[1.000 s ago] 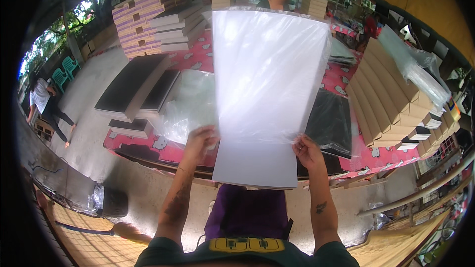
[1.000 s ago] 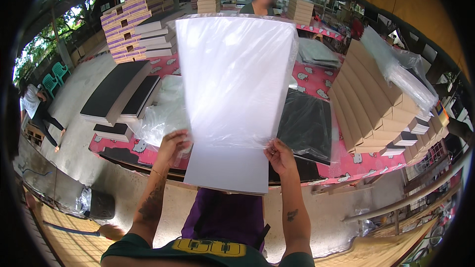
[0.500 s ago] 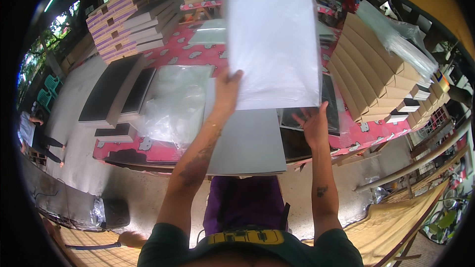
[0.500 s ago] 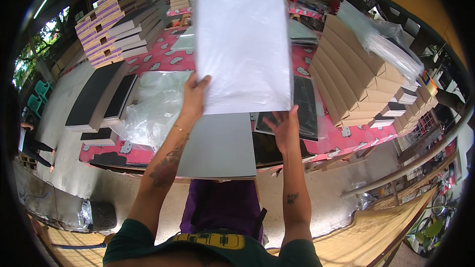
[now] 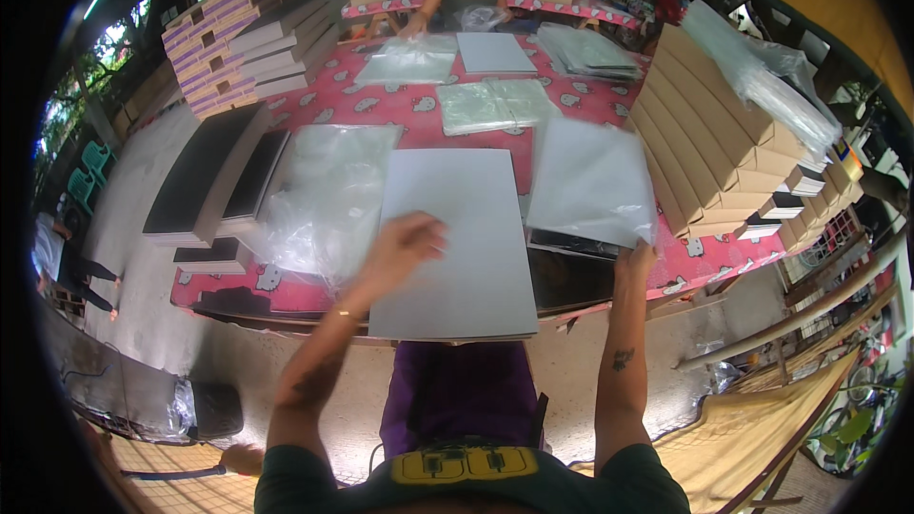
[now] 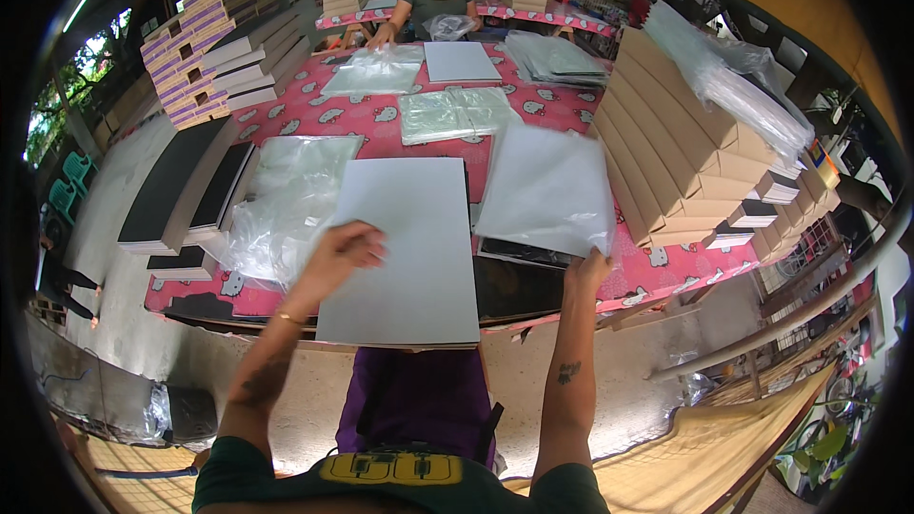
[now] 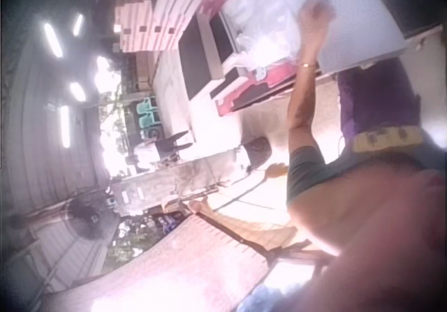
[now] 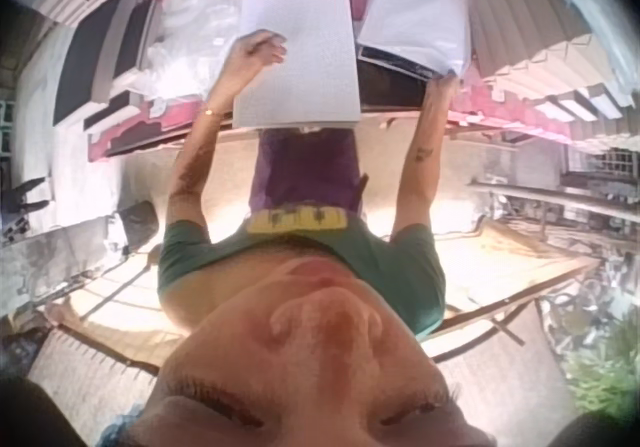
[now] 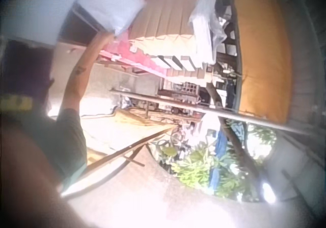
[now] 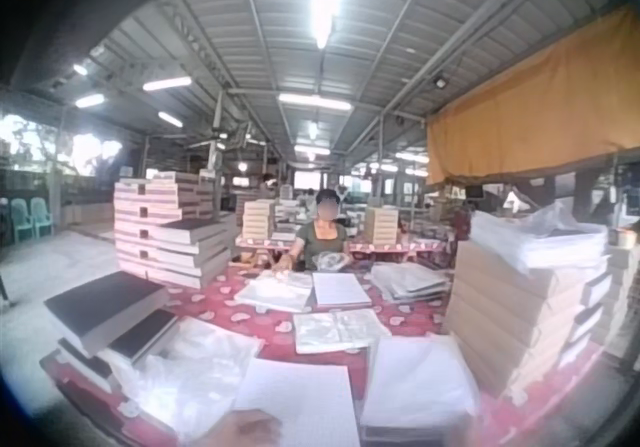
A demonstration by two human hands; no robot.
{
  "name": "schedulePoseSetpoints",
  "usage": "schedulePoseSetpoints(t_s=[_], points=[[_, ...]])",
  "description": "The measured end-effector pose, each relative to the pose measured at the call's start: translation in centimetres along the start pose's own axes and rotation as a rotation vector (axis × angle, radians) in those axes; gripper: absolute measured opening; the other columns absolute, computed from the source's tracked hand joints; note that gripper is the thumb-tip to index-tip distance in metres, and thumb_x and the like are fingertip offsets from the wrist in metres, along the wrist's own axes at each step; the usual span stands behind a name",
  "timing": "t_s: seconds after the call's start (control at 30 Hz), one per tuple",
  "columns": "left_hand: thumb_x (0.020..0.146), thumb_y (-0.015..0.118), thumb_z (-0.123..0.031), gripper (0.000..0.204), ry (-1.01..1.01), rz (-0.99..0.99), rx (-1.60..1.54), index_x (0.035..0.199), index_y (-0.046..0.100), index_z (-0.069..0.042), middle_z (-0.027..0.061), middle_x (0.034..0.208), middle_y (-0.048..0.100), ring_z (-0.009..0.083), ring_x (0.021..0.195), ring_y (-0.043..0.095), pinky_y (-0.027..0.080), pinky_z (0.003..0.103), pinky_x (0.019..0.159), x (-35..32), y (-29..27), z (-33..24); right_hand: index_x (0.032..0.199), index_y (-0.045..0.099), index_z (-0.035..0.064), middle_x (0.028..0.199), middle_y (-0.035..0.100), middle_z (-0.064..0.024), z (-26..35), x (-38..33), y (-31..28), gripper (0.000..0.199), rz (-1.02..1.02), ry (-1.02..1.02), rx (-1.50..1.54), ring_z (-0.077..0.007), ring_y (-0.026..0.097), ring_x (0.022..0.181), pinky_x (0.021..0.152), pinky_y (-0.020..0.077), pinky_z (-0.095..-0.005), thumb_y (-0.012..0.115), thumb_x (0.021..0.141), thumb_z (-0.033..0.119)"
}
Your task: The person picks up individual rectangular black and white items, slides each one into a clear plastic sleeve, and stacks the sleeved items on the table.
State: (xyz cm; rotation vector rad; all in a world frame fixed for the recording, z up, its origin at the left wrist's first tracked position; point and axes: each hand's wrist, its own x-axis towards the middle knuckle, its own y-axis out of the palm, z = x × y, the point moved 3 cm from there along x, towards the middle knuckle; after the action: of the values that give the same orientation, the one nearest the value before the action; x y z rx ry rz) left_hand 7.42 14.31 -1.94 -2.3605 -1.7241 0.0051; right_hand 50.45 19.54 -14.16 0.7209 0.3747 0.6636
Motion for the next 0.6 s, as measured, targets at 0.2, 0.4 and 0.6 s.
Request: schedulePoseSetpoints(t_s=[0.2, 0.4, 0.6], points=[[0.079, 0.06, -0.007, 0.039, 0.214, -0.599, 1.105, 0.118, 0.056, -0.006, 0.0188, 0.114, 0.058, 0.0335, 0.109, 0.055, 0.046, 0.04, 0.087, -4.8, -16.1, -0.2, 0.129, 0.04, -0.0021, 0.124, 0.048, -0.0146, 2.1, -0.1, -3.3, 0.043, 0.007, -0.431, -0.857, -0.0258, 0.05, 0.114, 0.096, 0.0402, -0.0351, 0.049, 0.087, 0.004], [0.081, 0.06, -0.015, 0.01, -0.29, -0.518, 1.672, 0.087, 0.066, -0.009, 0.0104, 0.094, 0.063, 0.0297, 0.095, 0.06, 0.038, 0.049, 0.095, -6.6, -20.7, 4.8, 0.129, 0.044, -0.0016, 0.126, 0.049, -0.0144, 4.8, -11.2, 7.4, 0.04, 0.283, -0.443, -0.544, -0.0227, 0.048, 0.116, 0.1, 0.0361, -0.0322, 0.053, 0.092, 0.013], [0.08, 0.058, -0.008, 0.008, 0.304, -0.525, 1.644, 0.086, 0.062, -0.005, 0.0143, 0.084, 0.063, 0.0288, 0.081, 0.063, 0.05, 0.041, 0.075, -4.9, -17.7, 2.2, 0.123, 0.047, 0.0036, 0.123, 0.048, -0.0082, 1.6, -23.3, 15.9, 0.039, 1.048, -0.15, -0.584, -0.0206, 0.052, 0.111, 0.091, 0.0435, -0.0313, 0.06, 0.087, 0.005]])
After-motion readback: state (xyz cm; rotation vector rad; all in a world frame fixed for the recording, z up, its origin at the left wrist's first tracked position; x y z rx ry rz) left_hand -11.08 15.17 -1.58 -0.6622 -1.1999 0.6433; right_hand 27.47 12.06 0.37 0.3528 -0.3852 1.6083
